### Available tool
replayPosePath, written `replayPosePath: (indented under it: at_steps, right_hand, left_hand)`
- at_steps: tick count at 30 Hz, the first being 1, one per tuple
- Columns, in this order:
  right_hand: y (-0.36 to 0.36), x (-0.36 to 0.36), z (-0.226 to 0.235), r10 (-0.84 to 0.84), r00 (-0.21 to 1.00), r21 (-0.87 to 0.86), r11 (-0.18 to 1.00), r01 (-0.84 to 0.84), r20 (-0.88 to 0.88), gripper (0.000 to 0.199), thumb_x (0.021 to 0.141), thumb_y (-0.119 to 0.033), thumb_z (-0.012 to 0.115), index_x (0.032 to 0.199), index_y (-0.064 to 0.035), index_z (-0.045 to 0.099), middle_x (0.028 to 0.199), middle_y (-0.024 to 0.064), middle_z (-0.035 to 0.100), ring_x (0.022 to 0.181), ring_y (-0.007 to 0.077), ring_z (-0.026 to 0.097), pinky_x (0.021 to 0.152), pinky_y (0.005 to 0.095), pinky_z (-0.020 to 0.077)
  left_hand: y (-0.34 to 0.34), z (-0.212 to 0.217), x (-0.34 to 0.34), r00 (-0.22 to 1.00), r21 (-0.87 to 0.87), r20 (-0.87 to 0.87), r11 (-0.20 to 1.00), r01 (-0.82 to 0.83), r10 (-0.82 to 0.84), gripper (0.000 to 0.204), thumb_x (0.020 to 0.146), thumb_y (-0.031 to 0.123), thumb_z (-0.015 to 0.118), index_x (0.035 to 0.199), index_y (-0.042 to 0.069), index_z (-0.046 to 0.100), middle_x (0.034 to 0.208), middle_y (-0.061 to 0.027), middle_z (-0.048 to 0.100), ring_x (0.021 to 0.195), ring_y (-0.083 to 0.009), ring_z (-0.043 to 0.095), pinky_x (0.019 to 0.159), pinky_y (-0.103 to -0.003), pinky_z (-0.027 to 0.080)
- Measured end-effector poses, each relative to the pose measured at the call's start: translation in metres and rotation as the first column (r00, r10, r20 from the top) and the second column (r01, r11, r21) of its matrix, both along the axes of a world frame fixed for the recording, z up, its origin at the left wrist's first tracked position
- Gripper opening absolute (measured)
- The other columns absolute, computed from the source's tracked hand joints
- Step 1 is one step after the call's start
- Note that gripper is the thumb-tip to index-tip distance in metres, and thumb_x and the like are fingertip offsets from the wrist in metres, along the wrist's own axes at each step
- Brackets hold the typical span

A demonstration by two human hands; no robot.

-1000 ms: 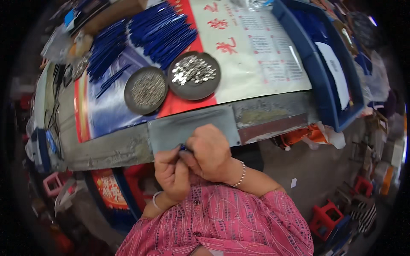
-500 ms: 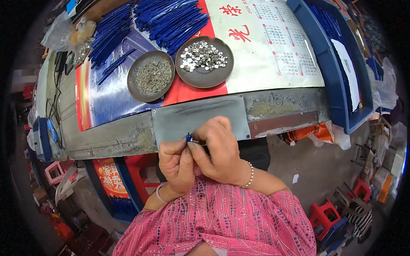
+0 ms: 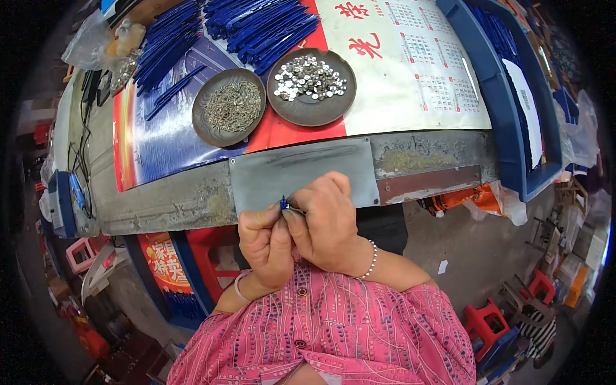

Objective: Manually assembling small silver metal components onto blue plastic parts at a factory workstation.

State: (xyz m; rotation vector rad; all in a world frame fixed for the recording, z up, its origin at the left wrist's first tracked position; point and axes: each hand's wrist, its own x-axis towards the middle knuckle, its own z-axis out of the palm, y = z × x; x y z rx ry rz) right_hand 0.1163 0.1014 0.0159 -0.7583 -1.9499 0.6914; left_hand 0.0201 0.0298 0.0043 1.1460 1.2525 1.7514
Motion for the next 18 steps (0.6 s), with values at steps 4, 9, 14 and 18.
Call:
replayPosePath:
  at_steps: [4,9,14,18]
  right_hand:
    - [-0.004,-0.005,0.001,-0.071,0.993,0.008,0.998,0.070,0.094,0.009,0.082,-0.006,0.058,0.085,-0.0027,0.051,0.073,0.0085,0.052,0.063,0.0262,0.053,0.065,0.0404,0.0421]
    - [0.004,0.009,0.023,0.103,0.955,-0.745,0.605,-0.281,-0.277,0.013,0.088,-0.009,0.051,0.084,0.0042,0.050,0.072,0.0124,0.053,0.059,0.0272,0.052,0.054,0.0310,0.0419]
    - [-0.001,0.005,-0.004,0.105,0.982,-0.122,0.985,-0.124,-0.156,0.017,0.076,0.005,0.063,0.089,0.0034,0.052,0.078,0.0131,0.058,0.068,0.0234,0.055,0.065,0.0341,0.0464]
    - [-0.004,-0.003,-0.009,0.134,0.949,-0.130,0.976,-0.177,-0.284,0.018,0.078,0.001,0.063,0.092,0.0032,0.052,0.078,0.0121,0.058,0.068,0.0223,0.056,0.069,0.0381,0.0465]
  left_hand:
    - [0.001,-0.004,-0.002,0.999,0.009,-0.038,1.000,0.007,-0.007,0.019,0.091,-0.008,0.045,0.109,-0.002,0.044,0.085,-0.0068,0.052,0.069,-0.0076,0.045,0.061,-0.020,0.039]
    - [-0.003,-0.007,0.001,0.993,0.036,0.113,0.999,0.035,-0.039,0.019,0.091,-0.008,0.045,0.109,-0.002,0.043,0.083,-0.0071,0.053,0.067,-0.0087,0.047,0.060,-0.021,0.041]
    - [-0.006,-0.004,0.002,0.998,-0.038,0.056,0.999,-0.031,0.033,0.023,0.090,-0.008,0.046,0.113,-0.004,0.043,0.085,-0.0089,0.055,0.072,-0.0098,0.053,0.065,-0.022,0.045]
    - [-0.012,-0.004,-0.002,0.980,-0.001,-0.161,0.993,-0.115,0.113,0.022,0.090,-0.007,0.048,0.111,-0.005,0.046,0.091,-0.0099,0.056,0.075,-0.0089,0.053,0.067,-0.021,0.045]
